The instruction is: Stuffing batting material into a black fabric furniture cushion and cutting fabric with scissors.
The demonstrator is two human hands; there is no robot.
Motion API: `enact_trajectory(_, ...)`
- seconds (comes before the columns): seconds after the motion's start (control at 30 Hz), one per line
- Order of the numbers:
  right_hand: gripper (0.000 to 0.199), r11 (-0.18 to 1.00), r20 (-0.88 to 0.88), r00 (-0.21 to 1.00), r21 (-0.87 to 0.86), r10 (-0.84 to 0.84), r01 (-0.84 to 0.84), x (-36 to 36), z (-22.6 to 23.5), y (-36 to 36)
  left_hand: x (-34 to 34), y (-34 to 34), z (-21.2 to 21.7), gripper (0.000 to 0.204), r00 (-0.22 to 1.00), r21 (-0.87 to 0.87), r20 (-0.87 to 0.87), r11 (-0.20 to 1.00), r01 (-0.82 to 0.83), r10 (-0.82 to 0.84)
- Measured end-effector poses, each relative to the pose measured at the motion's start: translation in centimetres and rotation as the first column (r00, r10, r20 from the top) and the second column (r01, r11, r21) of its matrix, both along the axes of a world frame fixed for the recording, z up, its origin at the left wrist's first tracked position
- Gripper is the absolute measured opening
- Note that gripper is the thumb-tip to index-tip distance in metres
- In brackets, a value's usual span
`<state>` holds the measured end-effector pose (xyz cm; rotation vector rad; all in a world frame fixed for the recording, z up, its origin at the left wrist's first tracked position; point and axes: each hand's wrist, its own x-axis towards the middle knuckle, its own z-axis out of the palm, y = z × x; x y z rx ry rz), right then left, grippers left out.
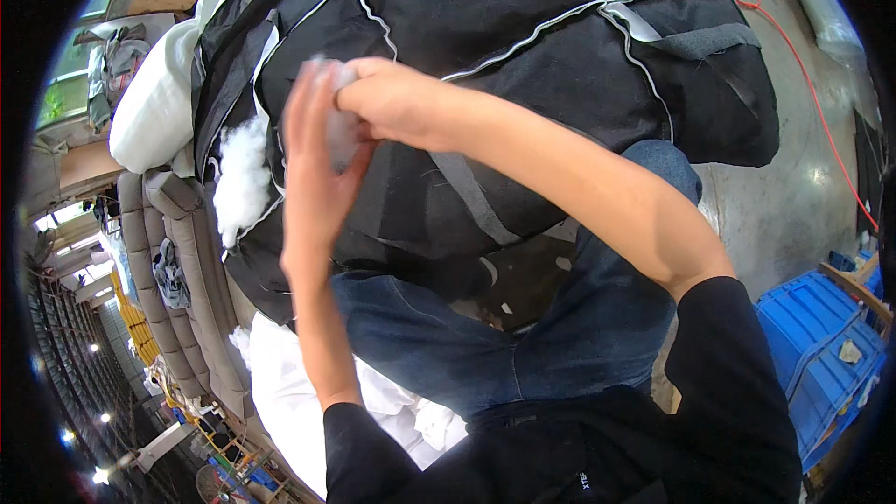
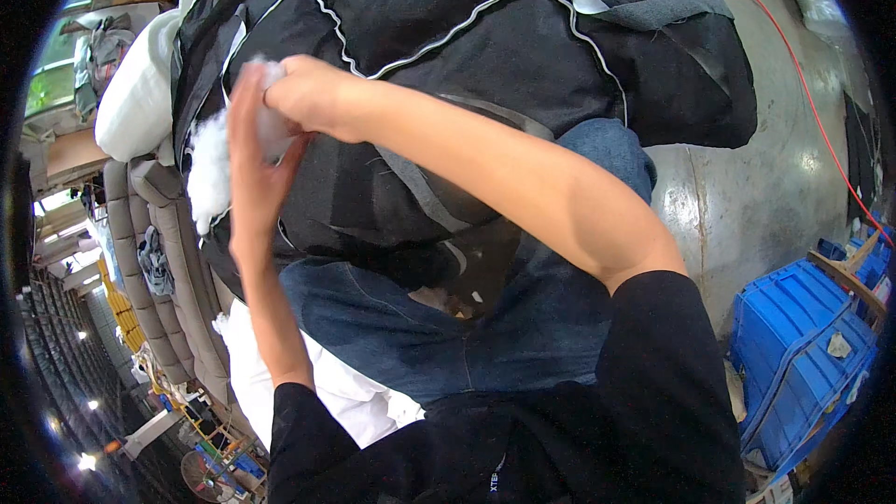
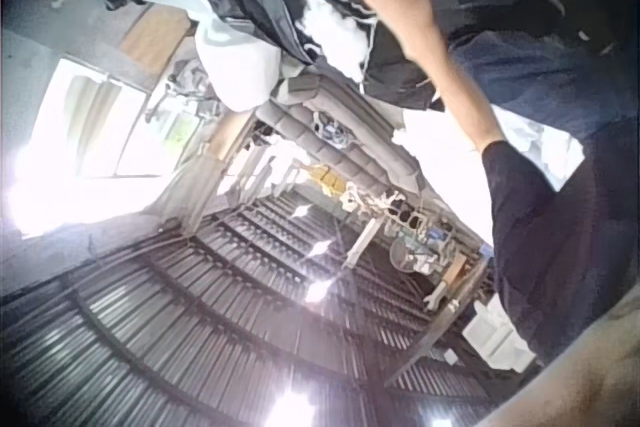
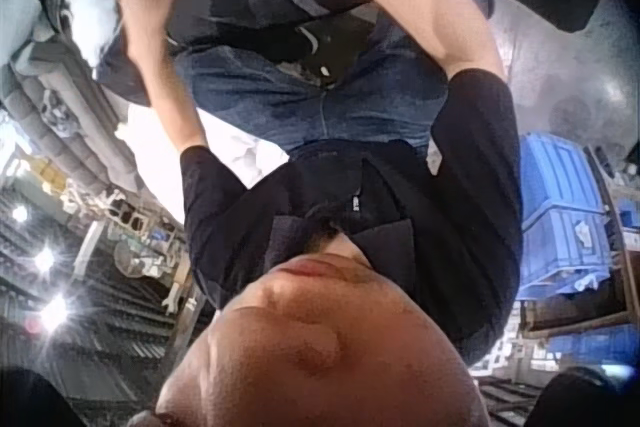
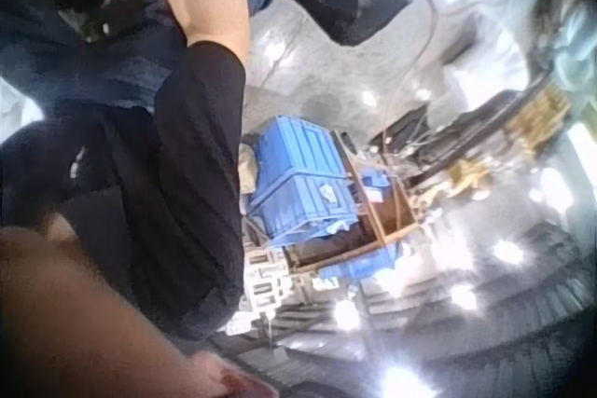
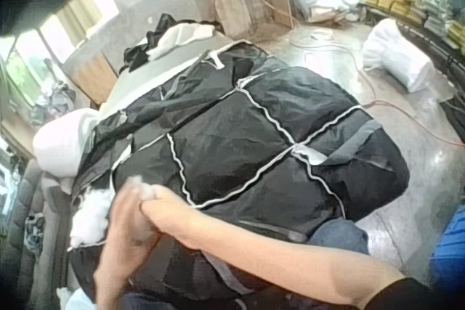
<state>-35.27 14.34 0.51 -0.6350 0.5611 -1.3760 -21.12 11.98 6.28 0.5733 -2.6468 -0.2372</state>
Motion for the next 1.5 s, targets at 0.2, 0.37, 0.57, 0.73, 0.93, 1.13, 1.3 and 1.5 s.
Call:
enact_trajectory(0.2, 0.049, 0.961, -0.627, 0.759, 0.059, -0.175, 0.270, -3.4, 1.8, 1.3, 2.6, -4.3, -7.1, 0.045, 0.939, -0.107, 0.027, 0.935, -0.339, 0.343)
enact_trajectory(0.37, 0.046, 0.878, -0.629, 0.648, -0.124, -0.430, 0.462, -5.0, 3.1, 0.9, 2.9, -13.8, -14.8, 0.050, 0.929, -0.091, 0.176, 0.945, -0.314, 0.326)
enact_trajectory(0.57, 0.044, 0.952, -0.685, 0.674, -0.095, -0.275, 0.292, -5.2, 4.1, 2.1, -2.0, -15.4, -18.7, 0.039, 0.926, 0.071, 0.302, 0.963, -0.259, 0.227)
enact_trajectory(0.73, 0.044, 0.966, -0.707, 0.673, -0.051, -0.216, 0.255, -4.9, 4.7, 2.5, -0.6, -15.6, -19.7, 0.039, 0.922, 0.054, 0.310, 0.964, -0.262, 0.233)
enact_trajectory(0.93, 0.042, 0.952, -0.741, 0.611, -0.133, -0.280, 0.274, -4.3, 4.8, 2.4, 1.9, -15.7, -19.7, 0.039, 0.917, 0.016, 0.315, 0.965, -0.261, 0.243)
enact_trajectory(1.13, 0.035, 0.973, -0.796, 0.567, -0.117, -0.210, 0.197, -4.7, 4.0, 2.2, 2.6, -16.3, -19.3, 0.039, 0.928, -0.025, 0.291, 0.971, -0.237, 0.234)
enact_trajectory(1.3, 0.034, 0.984, -0.796, 0.587, -0.056, -0.145, 0.167, -4.5, 4.1, 2.5, 1.7, -17.2, -20.3, 0.039, 0.942, -0.033, 0.258, 0.977, -0.212, 0.213)
enact_trajectory(1.5, 0.035, 0.980, -0.805, 0.561, -0.144, -0.195, 0.134, -3.1, 3.6, 3.2, 1.2, -19.0, -21.0, 0.039, 0.955, -0.059, 0.197, 0.975, -0.215, 0.222)
